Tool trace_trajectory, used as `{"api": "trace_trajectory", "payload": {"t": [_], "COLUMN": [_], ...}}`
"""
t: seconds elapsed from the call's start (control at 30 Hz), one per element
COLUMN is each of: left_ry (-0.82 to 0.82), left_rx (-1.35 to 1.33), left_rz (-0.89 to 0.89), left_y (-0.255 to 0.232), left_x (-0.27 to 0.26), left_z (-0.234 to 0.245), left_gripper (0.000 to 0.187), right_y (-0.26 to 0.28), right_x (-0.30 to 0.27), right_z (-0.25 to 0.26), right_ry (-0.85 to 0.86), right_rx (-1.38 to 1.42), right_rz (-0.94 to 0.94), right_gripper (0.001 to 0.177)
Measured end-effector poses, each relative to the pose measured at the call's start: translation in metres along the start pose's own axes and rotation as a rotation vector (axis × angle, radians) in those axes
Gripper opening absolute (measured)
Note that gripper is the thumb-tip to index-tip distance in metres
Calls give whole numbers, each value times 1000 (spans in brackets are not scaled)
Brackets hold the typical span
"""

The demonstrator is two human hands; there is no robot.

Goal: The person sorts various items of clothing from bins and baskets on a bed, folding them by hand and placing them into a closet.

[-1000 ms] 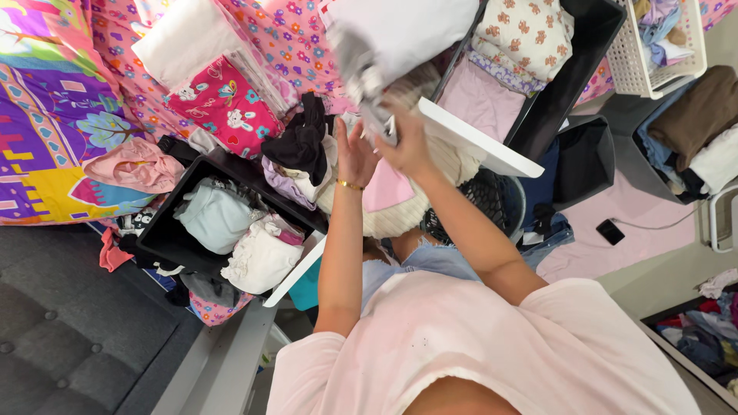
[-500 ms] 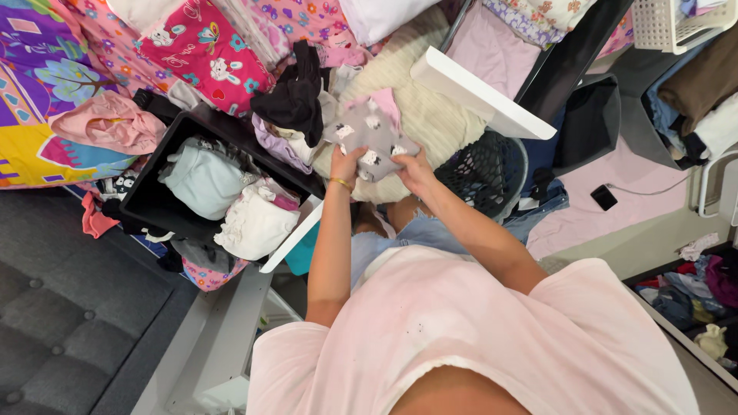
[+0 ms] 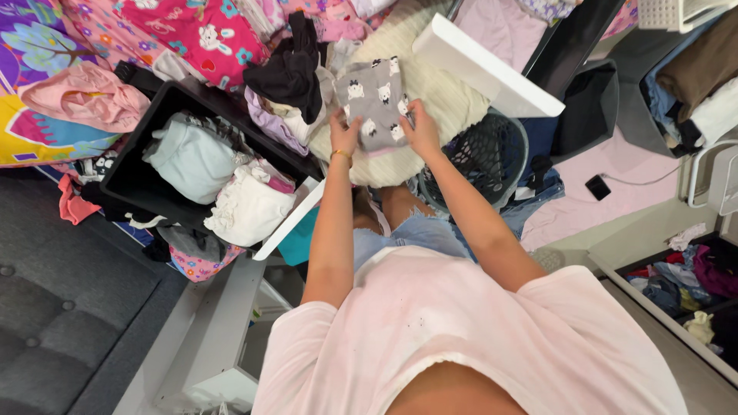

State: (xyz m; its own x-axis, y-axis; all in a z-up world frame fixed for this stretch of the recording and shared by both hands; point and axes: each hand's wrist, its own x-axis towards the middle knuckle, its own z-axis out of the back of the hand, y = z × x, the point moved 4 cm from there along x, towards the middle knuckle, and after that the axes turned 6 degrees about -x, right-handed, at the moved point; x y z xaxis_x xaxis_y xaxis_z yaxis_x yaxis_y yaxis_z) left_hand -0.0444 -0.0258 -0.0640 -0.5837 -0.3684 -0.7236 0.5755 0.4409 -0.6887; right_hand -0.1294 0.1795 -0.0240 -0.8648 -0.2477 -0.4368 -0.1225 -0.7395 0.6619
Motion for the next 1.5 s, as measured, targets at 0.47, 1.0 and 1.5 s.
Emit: {"api": "trace_trajectory", "payload": {"t": [0.47,1.0,1.5], "left_ry": [-256,421,997], "left_rx": [435,-46,243], "left_rz": [-307,14,-40], "left_y": [34,-33,-76], "left_x": [-16,-100,-264], "left_z": [0,-6,-109], "left_gripper": [61,81,84], "right_y": [26,-32,-51], "right_x": [-26,-106,-274], "right_z": [1,-27,62], "right_ry": [-229,261,-36], "right_rx": [-350,1053,1743], "right_rz": [122,-320,-365], "right_gripper": [55,26,57]}}
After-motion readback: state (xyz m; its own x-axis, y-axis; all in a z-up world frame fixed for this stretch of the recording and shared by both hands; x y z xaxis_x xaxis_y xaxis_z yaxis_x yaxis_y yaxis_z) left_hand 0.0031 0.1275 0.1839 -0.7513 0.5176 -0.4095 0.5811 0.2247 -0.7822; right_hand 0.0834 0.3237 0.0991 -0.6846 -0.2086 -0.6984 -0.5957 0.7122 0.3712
